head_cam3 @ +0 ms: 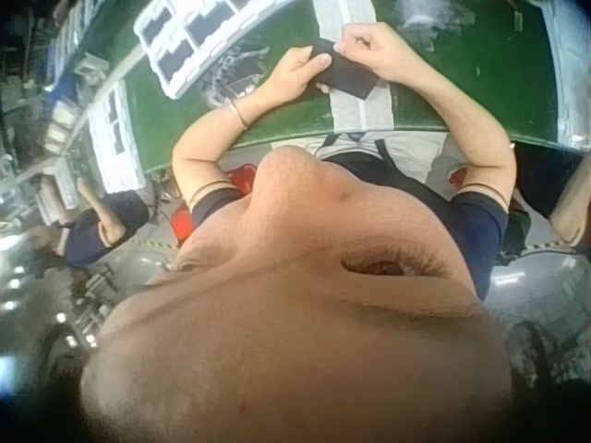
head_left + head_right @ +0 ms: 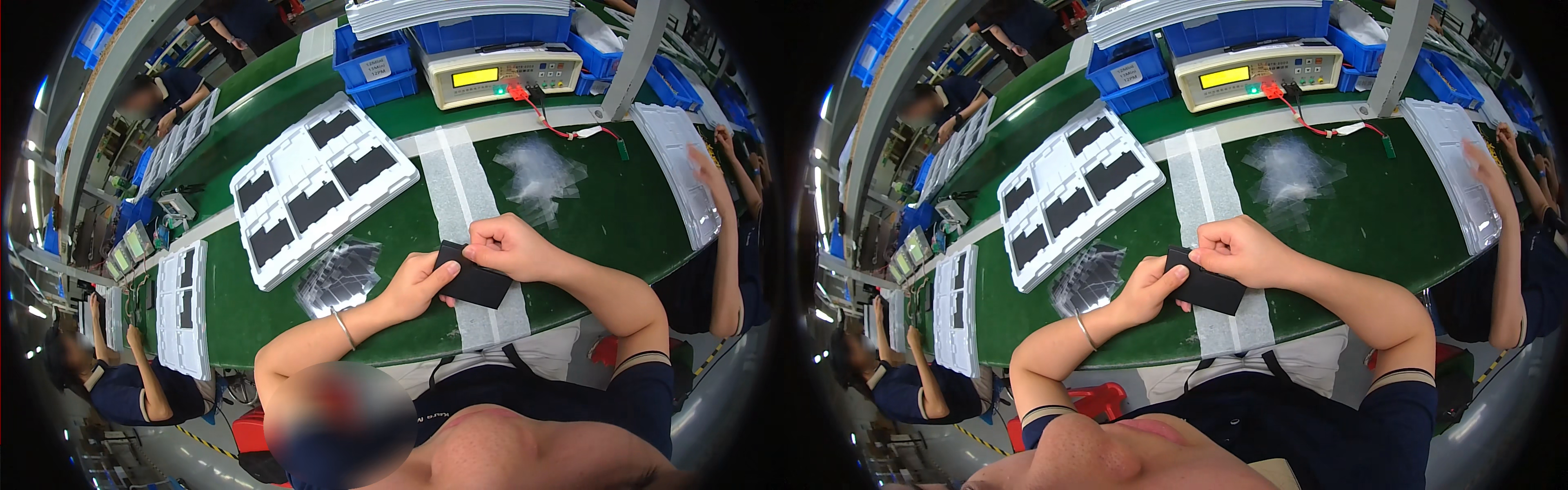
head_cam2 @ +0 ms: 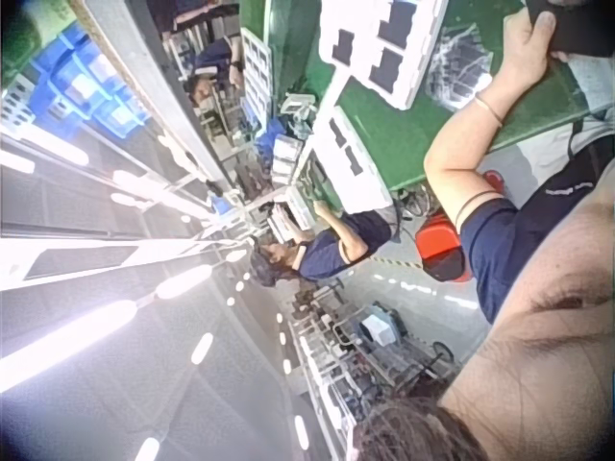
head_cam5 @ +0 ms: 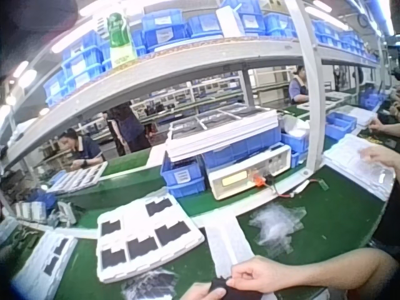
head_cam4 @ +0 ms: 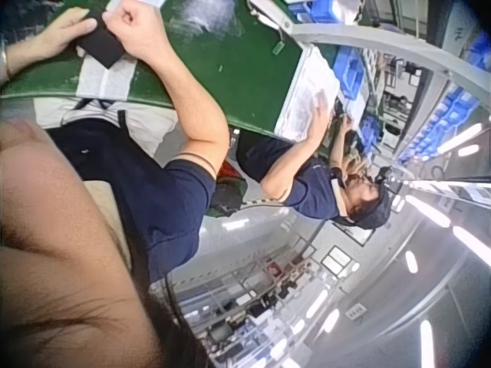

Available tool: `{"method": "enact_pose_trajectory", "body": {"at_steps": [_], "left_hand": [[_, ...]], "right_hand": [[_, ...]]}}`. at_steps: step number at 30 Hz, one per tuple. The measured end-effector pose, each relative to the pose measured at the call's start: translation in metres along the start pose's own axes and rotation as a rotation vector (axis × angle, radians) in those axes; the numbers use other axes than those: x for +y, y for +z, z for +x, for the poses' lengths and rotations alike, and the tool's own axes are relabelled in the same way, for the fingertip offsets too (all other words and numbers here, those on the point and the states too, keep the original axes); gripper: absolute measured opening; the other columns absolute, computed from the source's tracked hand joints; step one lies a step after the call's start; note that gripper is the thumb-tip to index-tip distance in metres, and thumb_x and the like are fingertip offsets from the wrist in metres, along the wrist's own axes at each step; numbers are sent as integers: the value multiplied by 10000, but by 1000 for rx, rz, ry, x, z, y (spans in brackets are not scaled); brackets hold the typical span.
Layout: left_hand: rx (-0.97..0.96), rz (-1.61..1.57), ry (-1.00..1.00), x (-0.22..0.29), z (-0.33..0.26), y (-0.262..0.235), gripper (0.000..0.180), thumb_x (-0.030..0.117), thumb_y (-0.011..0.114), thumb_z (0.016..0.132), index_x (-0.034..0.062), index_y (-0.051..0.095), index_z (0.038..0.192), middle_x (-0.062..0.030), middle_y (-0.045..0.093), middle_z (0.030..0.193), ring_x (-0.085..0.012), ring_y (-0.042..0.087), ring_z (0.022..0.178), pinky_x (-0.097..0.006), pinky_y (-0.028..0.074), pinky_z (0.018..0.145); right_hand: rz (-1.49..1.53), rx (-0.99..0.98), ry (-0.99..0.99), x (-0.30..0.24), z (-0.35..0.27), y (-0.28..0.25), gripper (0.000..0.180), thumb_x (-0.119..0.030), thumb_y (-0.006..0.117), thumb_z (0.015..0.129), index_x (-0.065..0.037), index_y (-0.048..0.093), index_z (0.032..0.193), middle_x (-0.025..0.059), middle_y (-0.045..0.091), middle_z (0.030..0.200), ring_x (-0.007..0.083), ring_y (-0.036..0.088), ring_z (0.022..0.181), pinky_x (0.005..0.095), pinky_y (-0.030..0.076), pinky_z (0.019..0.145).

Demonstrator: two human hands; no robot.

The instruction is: The person applies adhesive tapes onto phone batteries by peeling the backing films, sticking the tapes onto each battery by hand, and placing the batteries back into a tray.

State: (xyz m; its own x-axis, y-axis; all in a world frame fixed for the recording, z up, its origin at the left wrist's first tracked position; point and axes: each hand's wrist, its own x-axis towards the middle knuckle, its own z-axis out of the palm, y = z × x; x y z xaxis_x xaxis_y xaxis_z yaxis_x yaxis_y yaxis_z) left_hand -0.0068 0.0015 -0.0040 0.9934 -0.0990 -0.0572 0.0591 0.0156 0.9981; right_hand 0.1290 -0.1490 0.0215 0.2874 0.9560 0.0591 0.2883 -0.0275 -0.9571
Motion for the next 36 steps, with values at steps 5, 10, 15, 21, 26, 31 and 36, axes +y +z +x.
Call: {"method": "enact_pose_trajectory", "body": {"at_steps": [5,10,15,21,26,31,36], "left_hand": [[4,29,-5,-2,0,-1,314,255,391,942,-25,526,896,-74,588,728,-117,576,590,-232,462,546],[-9,-21,-16,-2,0,-2,312,258,398,940,-25,526,907,-76,585,726,-123,575,588,-237,466,548],[-33,-139,-58,-3,0,-5,322,278,408,933,-24,520,932,-89,586,736,-137,579,584,-241,474,549],[-26,-179,-97,-2,0,-5,322,286,404,940,-10,532,938,-56,578,734,-105,556,571,-221,456,542],[-16,-220,-118,-3,0,-5,316,283,409,940,-6,533,911,-56,581,727,-105,554,580,-225,454,558],[75,-184,-32,-5,3,-3,334,292,406,940,-20,524,934,-92,590,761,-140,576,661,-256,465,607],[182,-220,11,2,5,4,372,269,386,943,-61,499,1075,-158,604,910,-216,615,790,-312,502,709]], "right_hand": [[-8,12,-1,4,0,1,271,-167,579,822,-51,451,613,-43,364,492,43,307,478,243,254,436],[4,-6,-32,4,1,0,259,-171,576,826,-44,468,628,-24,387,494,55,327,473,248,271,439],[-129,-4,-147,-1,4,-6,245,-186,585,819,-28,505,648,12,440,519,83,376,475,255,302,449],[-132,-43,-131,2,4,-9,216,-172,595,802,-17,532,665,20,473,567,95,399,499,255,314,467],[-69,-33,-48,4,2,-5,196,-153,593,797,-17,535,668,13,482,589,84,402,516,252,311,477],[47,58,-104,13,10,-10,136,-179,609,811,-48,578,828,-26,511,643,43,434,614,218,343,547],[2,173,-234,7,13,-20,408,-126,638,747,-69,538,1138,19,548,956,120,486,877,254,337,816]]}}
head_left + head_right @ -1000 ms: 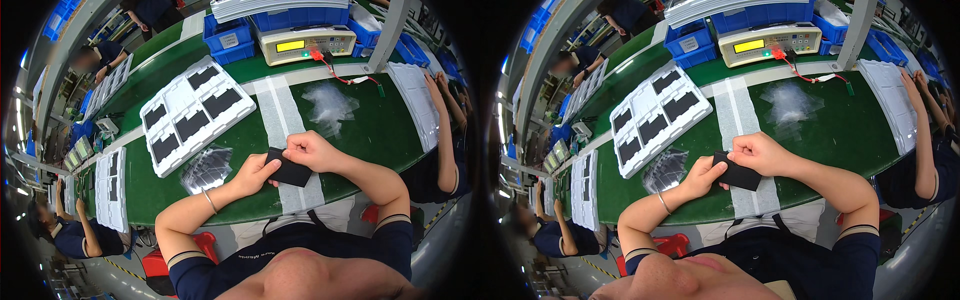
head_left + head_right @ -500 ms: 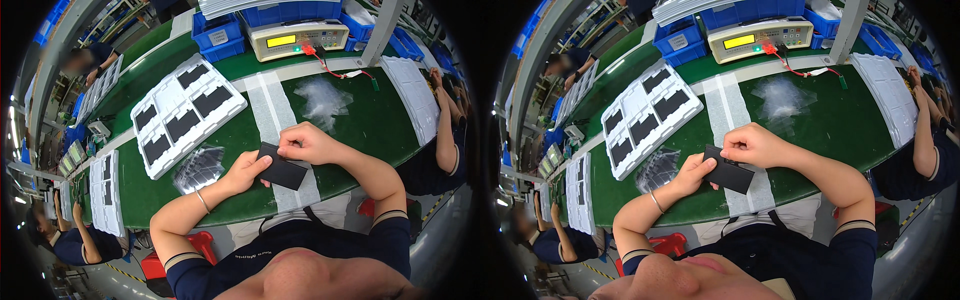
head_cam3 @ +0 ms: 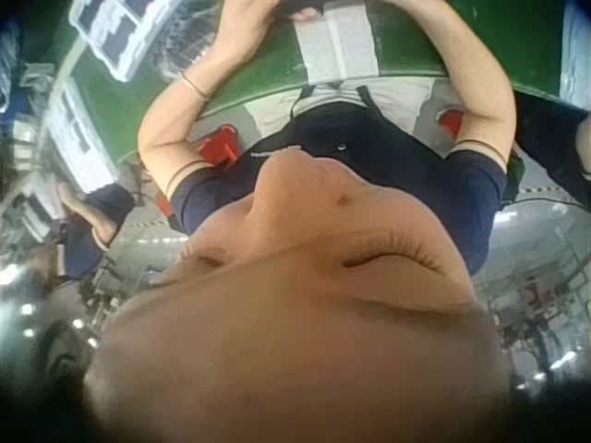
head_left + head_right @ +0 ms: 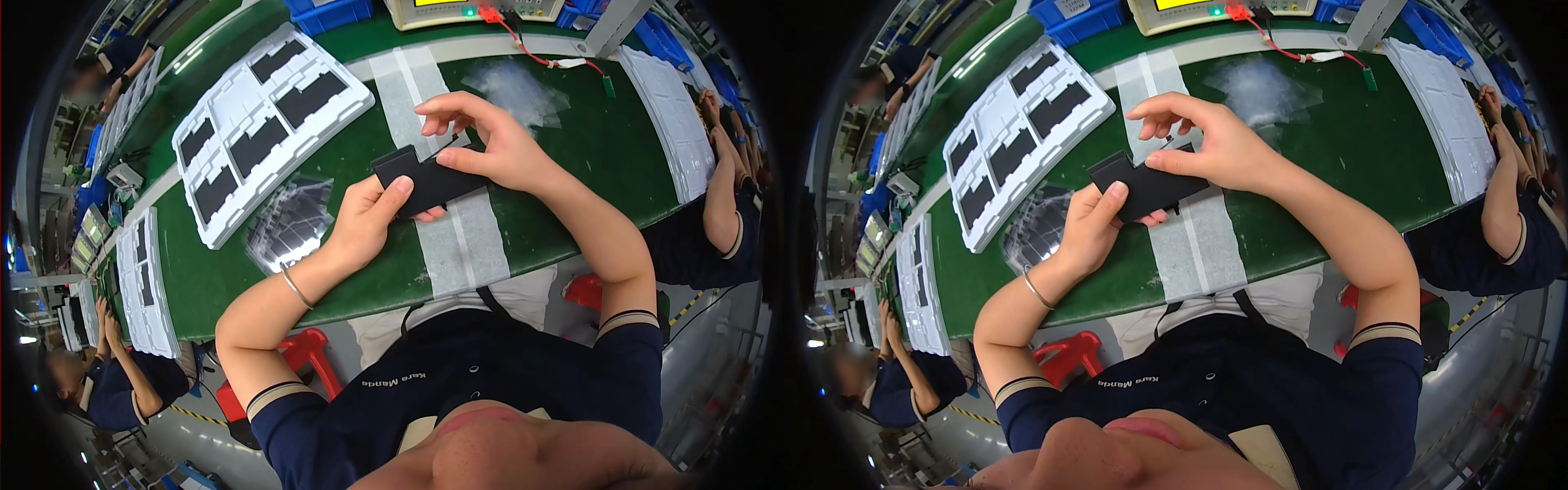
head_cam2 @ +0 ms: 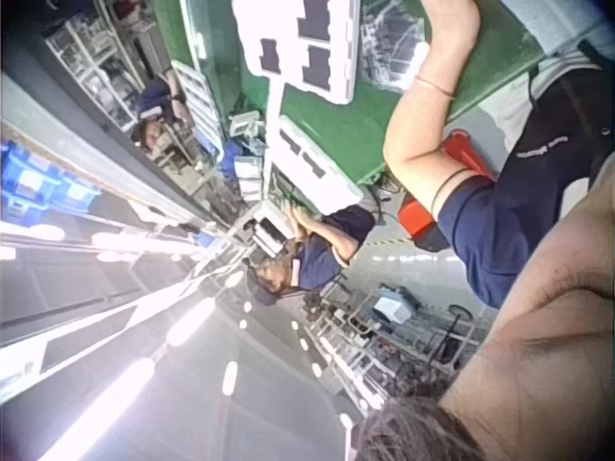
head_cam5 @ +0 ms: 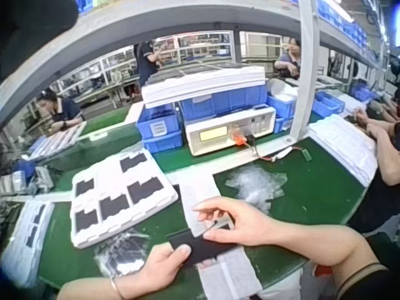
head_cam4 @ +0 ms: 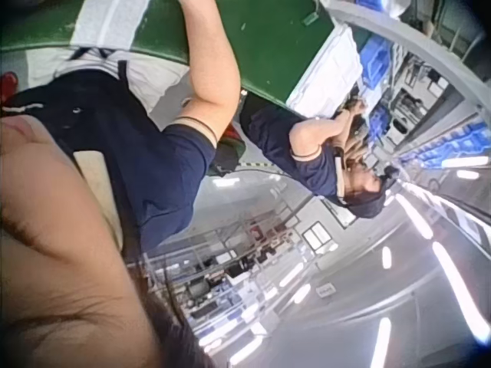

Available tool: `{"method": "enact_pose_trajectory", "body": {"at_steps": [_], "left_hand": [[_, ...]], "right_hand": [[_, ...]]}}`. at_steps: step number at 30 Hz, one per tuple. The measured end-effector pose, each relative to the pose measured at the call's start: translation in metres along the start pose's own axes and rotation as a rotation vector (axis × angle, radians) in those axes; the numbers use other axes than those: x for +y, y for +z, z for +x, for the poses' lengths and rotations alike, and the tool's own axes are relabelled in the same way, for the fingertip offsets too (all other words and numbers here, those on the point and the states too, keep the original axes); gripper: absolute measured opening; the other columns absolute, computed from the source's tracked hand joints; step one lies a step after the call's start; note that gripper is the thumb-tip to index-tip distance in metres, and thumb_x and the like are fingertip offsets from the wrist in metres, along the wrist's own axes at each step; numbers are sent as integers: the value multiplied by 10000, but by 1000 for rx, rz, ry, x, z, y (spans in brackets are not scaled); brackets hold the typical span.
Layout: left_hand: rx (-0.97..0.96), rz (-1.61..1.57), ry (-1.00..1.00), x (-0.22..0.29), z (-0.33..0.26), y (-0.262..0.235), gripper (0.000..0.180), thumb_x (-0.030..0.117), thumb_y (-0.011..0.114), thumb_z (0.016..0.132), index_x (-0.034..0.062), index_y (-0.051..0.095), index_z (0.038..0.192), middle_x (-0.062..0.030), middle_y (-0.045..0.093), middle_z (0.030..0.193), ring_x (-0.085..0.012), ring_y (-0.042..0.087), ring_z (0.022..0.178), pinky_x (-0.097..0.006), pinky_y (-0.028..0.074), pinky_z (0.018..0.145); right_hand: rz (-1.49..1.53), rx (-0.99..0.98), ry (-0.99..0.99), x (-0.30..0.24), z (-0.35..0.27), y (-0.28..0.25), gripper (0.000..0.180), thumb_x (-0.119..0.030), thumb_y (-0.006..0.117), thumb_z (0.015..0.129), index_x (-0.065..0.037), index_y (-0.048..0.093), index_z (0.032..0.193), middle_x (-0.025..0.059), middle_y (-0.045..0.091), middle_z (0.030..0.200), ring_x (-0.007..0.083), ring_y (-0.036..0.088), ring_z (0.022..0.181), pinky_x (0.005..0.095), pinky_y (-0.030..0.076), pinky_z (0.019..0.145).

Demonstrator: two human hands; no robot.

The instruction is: The person applies adhesive tapes onto phone batteries by peeling the backing films, sticking the tapes onto each battery by hand, and placing the batteries back into a tray.

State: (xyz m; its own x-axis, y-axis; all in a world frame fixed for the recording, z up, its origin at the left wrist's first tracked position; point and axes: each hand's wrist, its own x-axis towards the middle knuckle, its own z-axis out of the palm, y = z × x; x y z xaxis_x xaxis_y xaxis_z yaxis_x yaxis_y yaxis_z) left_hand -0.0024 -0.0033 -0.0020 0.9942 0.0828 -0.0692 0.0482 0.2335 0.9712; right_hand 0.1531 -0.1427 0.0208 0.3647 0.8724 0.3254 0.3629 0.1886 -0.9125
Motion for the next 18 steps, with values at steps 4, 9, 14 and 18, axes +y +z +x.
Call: {"method": "enact_pose_trajectory", "body": {"at_steps": [4,9,14,18], "left_hand": [[-32,-57,-8,-1,-3,1,363,255,383,948,-64,510,1065,-154,605,911,-196,618,805,-300,507,718],[-52,-72,6,-2,-4,0,354,260,384,947,-55,518,1036,-144,611,887,-190,619,782,-294,506,701],[-73,-59,26,-5,-3,-4,352,263,389,946,-53,525,1023,-142,613,881,-188,620,779,-293,506,696],[-58,-57,32,-5,-2,-4,353,264,392,945,-55,530,1011,-143,613,881,-188,621,771,-293,508,698]], "right_hand": [[-89,-98,-11,-1,-2,3,421,-78,635,718,-65,540,1128,45,570,967,129,512,919,268,355,824],[-86,-117,-82,-2,-5,8,416,-54,626,716,-64,543,1123,44,581,893,138,533,852,279,387,804],[-77,-109,-84,-1,-5,11,389,-43,623,709,-55,562,1093,49,578,869,144,538,834,282,412,792],[-108,-107,-113,-1,-3,11,346,-43,623,704,-46,587,1048,56,574,855,151,541,819,284,422,778]]}}
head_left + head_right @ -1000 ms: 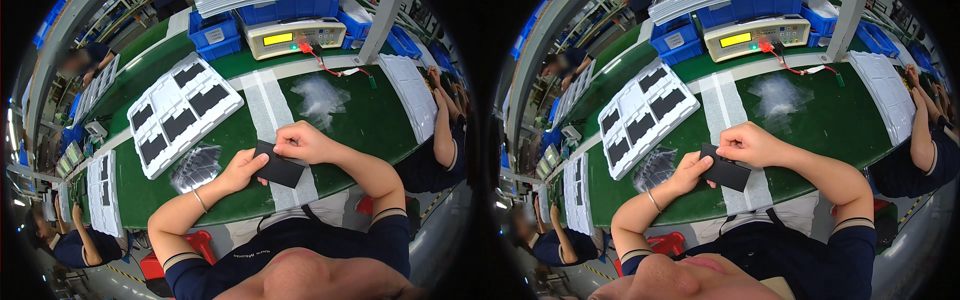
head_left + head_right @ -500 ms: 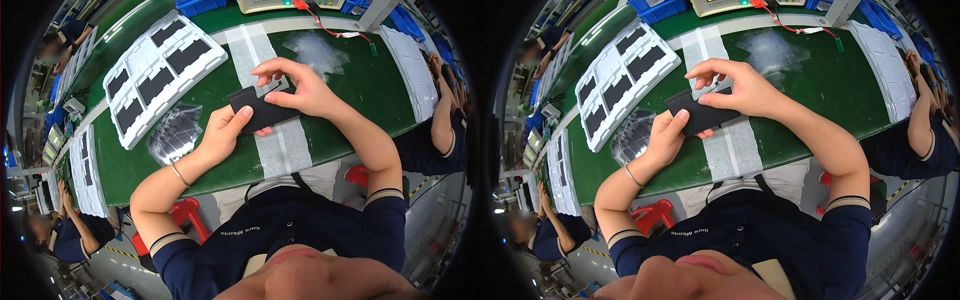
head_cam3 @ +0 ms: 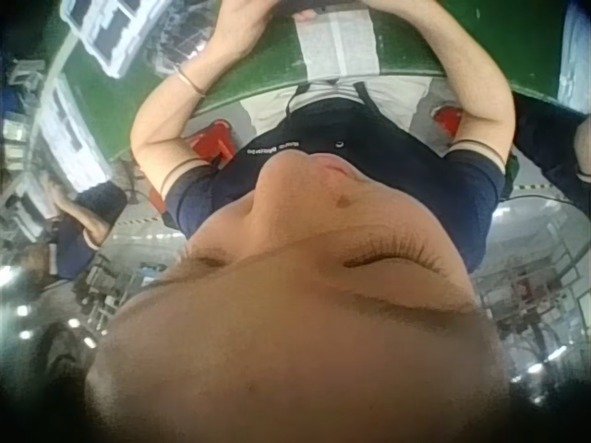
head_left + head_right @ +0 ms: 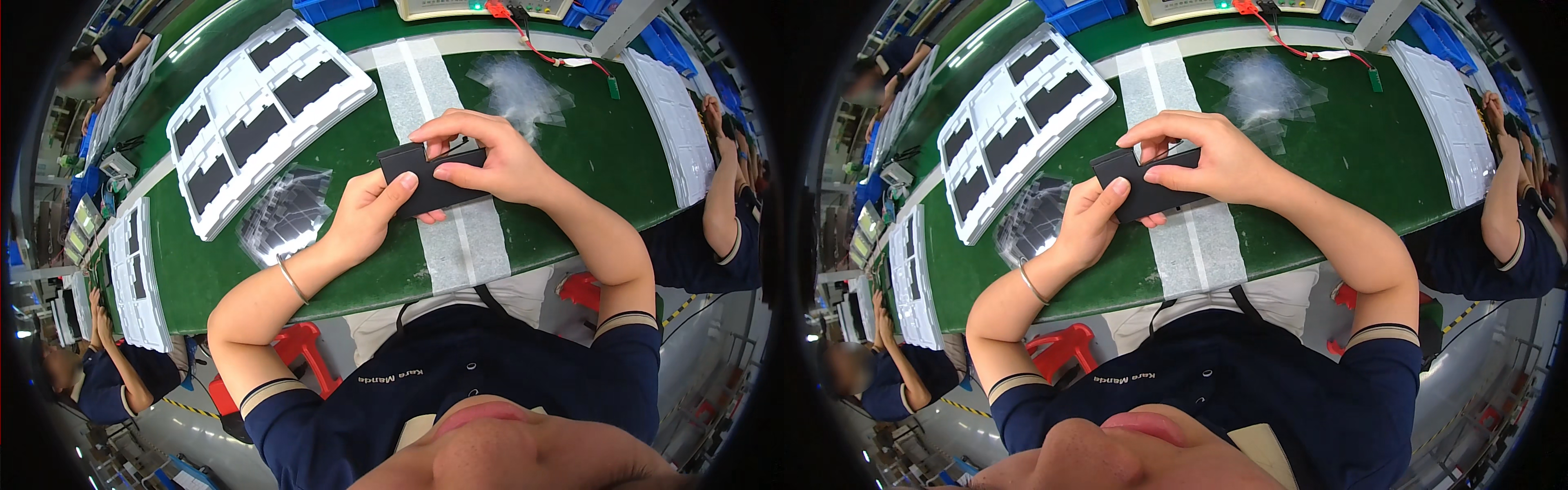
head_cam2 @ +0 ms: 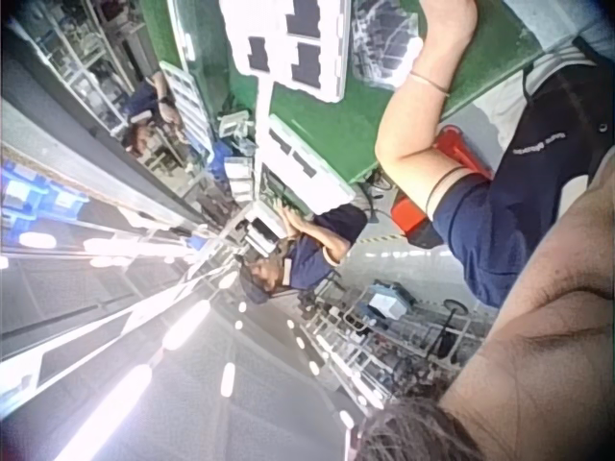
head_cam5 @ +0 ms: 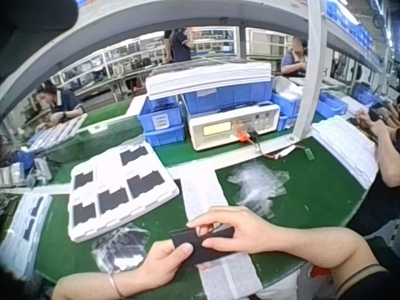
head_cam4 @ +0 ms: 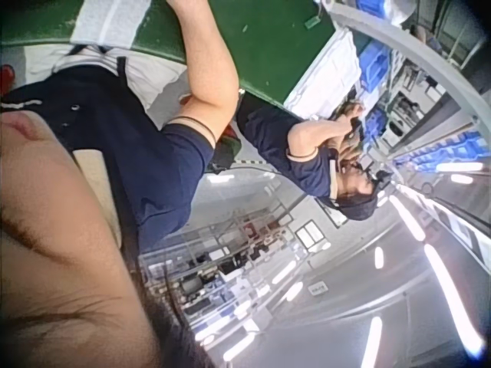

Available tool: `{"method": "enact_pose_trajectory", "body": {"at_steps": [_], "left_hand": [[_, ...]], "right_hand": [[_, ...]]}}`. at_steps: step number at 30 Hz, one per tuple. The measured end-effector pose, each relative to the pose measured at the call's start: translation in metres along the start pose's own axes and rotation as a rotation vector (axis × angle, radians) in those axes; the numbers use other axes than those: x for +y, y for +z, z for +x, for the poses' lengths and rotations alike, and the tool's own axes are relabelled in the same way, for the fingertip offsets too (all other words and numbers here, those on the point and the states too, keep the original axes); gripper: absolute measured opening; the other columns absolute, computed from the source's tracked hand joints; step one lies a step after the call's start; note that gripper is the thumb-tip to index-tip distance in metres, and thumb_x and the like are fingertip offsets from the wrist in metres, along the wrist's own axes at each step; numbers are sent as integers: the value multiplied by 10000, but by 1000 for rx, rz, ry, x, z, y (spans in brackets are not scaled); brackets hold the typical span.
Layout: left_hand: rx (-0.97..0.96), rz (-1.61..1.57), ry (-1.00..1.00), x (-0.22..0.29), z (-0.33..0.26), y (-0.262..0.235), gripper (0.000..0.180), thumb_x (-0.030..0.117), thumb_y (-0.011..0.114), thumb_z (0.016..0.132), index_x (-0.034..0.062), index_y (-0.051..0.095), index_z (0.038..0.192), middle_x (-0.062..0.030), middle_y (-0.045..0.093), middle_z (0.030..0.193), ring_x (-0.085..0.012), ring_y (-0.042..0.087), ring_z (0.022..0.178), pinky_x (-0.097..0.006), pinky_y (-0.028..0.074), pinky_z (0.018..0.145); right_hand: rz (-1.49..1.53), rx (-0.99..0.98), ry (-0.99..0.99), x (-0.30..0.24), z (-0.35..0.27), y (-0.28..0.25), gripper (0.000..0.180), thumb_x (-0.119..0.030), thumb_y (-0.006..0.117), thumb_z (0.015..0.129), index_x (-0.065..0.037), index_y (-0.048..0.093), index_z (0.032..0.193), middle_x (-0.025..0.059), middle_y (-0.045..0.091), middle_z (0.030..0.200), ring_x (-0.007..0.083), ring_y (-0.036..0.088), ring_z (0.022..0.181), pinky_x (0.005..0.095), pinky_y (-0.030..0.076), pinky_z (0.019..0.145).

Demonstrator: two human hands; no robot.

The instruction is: The person applies adhesive tapes onto phone batteries by peeling the backing films, sticking the tapes onto each battery by hand, and placing the batteries back into a tray.

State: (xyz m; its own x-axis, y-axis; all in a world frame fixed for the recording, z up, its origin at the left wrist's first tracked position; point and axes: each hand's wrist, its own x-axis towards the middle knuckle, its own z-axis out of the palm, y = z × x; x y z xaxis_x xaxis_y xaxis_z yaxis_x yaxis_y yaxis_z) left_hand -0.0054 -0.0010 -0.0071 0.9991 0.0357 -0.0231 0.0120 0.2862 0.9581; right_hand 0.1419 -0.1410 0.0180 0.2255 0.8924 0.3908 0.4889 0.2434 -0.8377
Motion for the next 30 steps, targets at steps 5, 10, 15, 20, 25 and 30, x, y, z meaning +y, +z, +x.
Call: {"method": "enact_pose_trajectory", "body": {"at_steps": [5,10,15,20,25,30], "left_hand": [[12,-9,-12,0,0,1,350,258,390,946,-56,533,1005,-145,617,870,-189,622,769,-294,509,701],[2,2,-8,0,1,1,342,253,391,947,-52,538,1000,-141,619,877,-181,620,769,-284,501,707],[42,-21,-18,3,-1,0,299,215,420,936,-43,542,1027,-116,622,878,-150,604,793,-275,484,729],[140,708,253,4,-5,0,390,78,578,806,-13,447,1162,-166,455,1172,-287,476,1095,-355,393,910],[-105,1284,339,6,-20,9,530,138,691,671,-19,486,1134,-167,437,1205,-340,418,1140,-415,372,926],[-203,1366,315,10,-14,5,570,194,705,639,-21,504,1127,-148,450,1214,-326,418,1137,-415,375,917]], "right_hand": [[-6,-14,4,3,0,0,350,-46,626,704,-46,583,1051,56,570,855,155,539,823,280,420,782],[54,-20,54,-2,-3,-4,422,-41,633,706,-55,534,1116,45,561,878,140,532,833,274,414,788],[103,-111,369,-13,-2,-24,286,-46,664,707,-33,553,971,15,544,837,96,507,793,239,402,733],[77,251,150,-18,-6,-42,113,-64,654,741,-12,601,826,-19,548,721,60,498,688,214,397,616],[-617,131,-225,1,-28,-40,226,-31,699,592,-42,609,799,54,520,725,227,524,654,300,423,551],[-630,-230,-136,5,-55,-36,345,-237,740,562,-76,577,820,32,492,831,231,485,770,331,396,657]]}}
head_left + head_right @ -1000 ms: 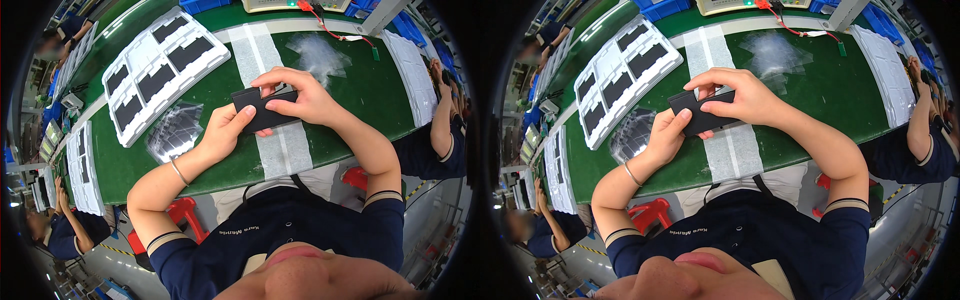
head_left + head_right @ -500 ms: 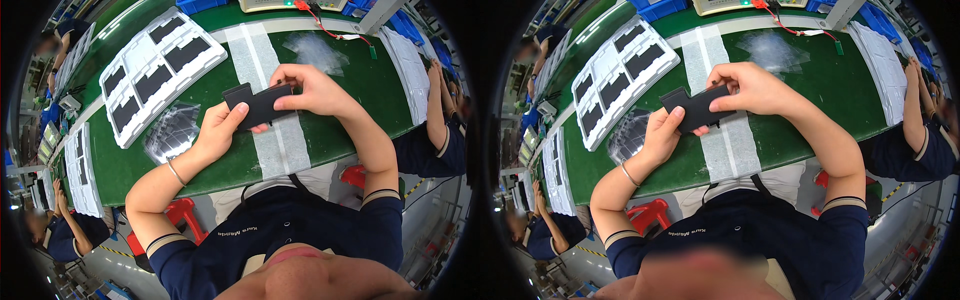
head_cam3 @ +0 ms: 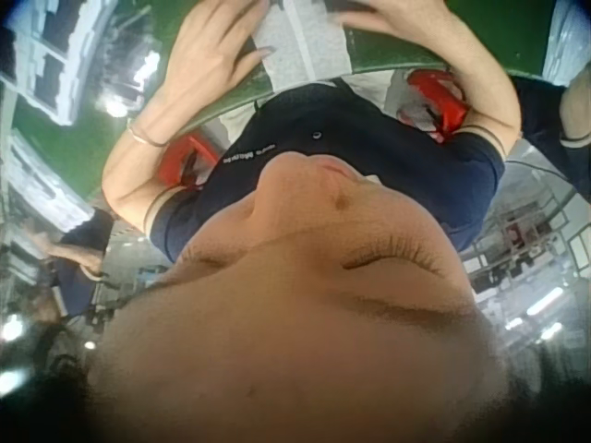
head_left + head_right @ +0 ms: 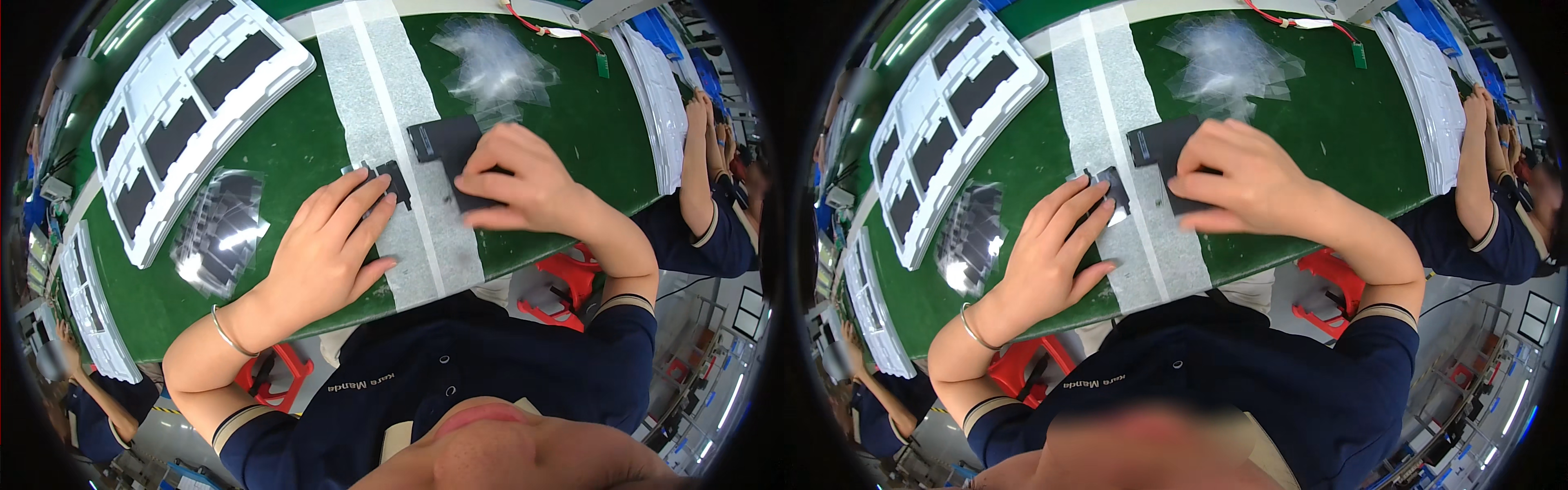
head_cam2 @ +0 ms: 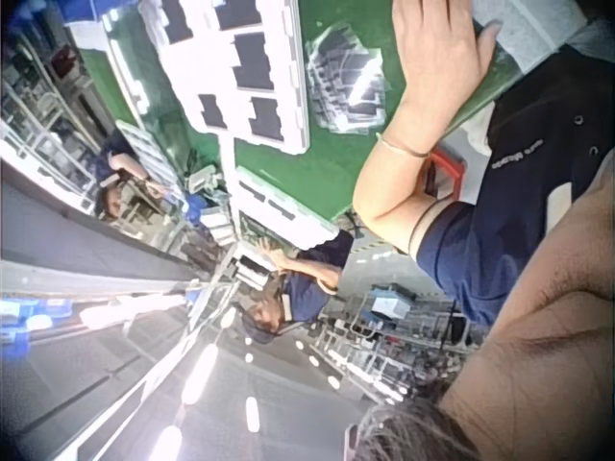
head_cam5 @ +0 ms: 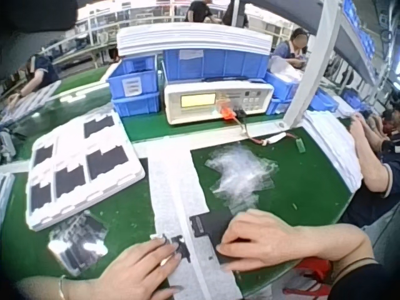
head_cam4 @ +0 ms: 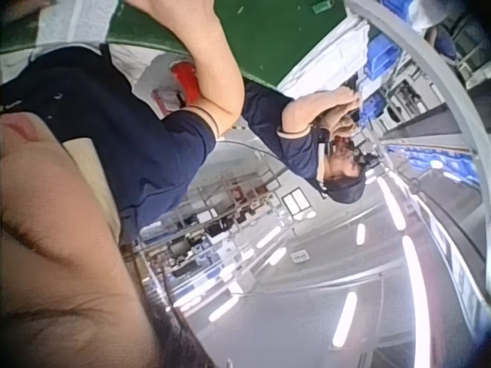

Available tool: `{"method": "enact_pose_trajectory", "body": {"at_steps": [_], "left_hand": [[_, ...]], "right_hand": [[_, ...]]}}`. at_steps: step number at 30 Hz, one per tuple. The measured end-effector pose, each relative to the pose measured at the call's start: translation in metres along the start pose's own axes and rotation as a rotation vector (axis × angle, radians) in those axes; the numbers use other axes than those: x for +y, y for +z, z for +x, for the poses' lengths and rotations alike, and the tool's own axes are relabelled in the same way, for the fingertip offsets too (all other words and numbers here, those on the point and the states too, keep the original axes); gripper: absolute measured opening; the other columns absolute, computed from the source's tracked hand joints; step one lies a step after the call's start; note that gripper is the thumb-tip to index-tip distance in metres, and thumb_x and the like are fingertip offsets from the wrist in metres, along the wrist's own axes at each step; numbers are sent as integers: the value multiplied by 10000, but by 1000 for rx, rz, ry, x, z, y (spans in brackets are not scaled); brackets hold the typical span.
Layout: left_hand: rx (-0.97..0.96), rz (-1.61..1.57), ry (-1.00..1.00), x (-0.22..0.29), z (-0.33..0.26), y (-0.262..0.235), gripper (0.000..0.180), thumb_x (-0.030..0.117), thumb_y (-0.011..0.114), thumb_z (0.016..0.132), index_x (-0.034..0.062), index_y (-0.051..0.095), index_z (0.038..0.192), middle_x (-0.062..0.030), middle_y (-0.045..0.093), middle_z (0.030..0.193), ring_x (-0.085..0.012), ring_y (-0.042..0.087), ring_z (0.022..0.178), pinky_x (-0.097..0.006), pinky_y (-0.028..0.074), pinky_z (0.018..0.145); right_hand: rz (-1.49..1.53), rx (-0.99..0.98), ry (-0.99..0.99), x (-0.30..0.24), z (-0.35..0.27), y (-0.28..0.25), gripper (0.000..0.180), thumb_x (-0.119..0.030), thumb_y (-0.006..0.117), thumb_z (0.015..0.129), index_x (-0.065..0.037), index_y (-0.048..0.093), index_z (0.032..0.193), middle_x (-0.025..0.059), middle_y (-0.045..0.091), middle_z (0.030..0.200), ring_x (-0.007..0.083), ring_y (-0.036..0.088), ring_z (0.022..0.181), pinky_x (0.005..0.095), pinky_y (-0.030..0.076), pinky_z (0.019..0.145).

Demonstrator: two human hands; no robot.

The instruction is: The person applies adhesive tapes onto phone batteries by peeling the backing films, sticking the tapes onto each battery by hand, and placing the batteries back into a tray.

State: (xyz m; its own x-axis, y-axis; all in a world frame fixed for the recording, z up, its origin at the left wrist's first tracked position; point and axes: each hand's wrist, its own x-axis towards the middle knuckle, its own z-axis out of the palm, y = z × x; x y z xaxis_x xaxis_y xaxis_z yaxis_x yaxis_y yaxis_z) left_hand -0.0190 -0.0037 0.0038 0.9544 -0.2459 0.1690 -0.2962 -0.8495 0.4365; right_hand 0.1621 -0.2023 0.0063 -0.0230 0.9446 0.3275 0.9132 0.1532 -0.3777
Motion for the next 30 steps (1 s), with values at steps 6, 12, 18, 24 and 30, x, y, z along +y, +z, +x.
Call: {"method": "enact_pose_trajectory", "body": {"at_steps": [6,12,18,24,30], "left_hand": [[-93,-35,27,-6,6,-3,555,219,683,627,-17,529,1104,-142,476,1226,-339,434,1134,-447,376,907],[-149,-35,55,-7,10,-4,485,207,681,622,7,558,1046,-119,483,1210,-301,421,1159,-423,342,951],[136,-243,50,-21,6,6,442,120,722,584,28,535,973,-165,477,1146,-334,441,1106,-424,356,919],[-21,-263,-321,-15,26,-13,532,117,771,569,71,520,1035,-100,405,985,-266,394,976,-351,323,880],[-38,-157,-311,-16,35,-9,424,103,757,582,83,518,932,-58,403,961,-237,391,953,-332,287,861]], "right_hand": [[107,-58,83,3,3,-7,507,-361,758,485,-113,595,896,65,469,1057,281,430,968,376,360,775],[159,-14,80,5,7,5,354,-224,742,643,-68,584,919,85,529,1017,283,462,932,383,384,787],[257,155,175,16,19,8,190,0,658,633,-53,532,765,68,522,871,248,514,780,318,426,682],[201,273,238,21,20,11,128,-23,634,686,-48,534,762,62,519,834,231,511,773,314,418,674],[188,325,247,26,15,9,96,-52,616,730,-31,536,779,66,536,835,198,545,747,285,436,666]]}}
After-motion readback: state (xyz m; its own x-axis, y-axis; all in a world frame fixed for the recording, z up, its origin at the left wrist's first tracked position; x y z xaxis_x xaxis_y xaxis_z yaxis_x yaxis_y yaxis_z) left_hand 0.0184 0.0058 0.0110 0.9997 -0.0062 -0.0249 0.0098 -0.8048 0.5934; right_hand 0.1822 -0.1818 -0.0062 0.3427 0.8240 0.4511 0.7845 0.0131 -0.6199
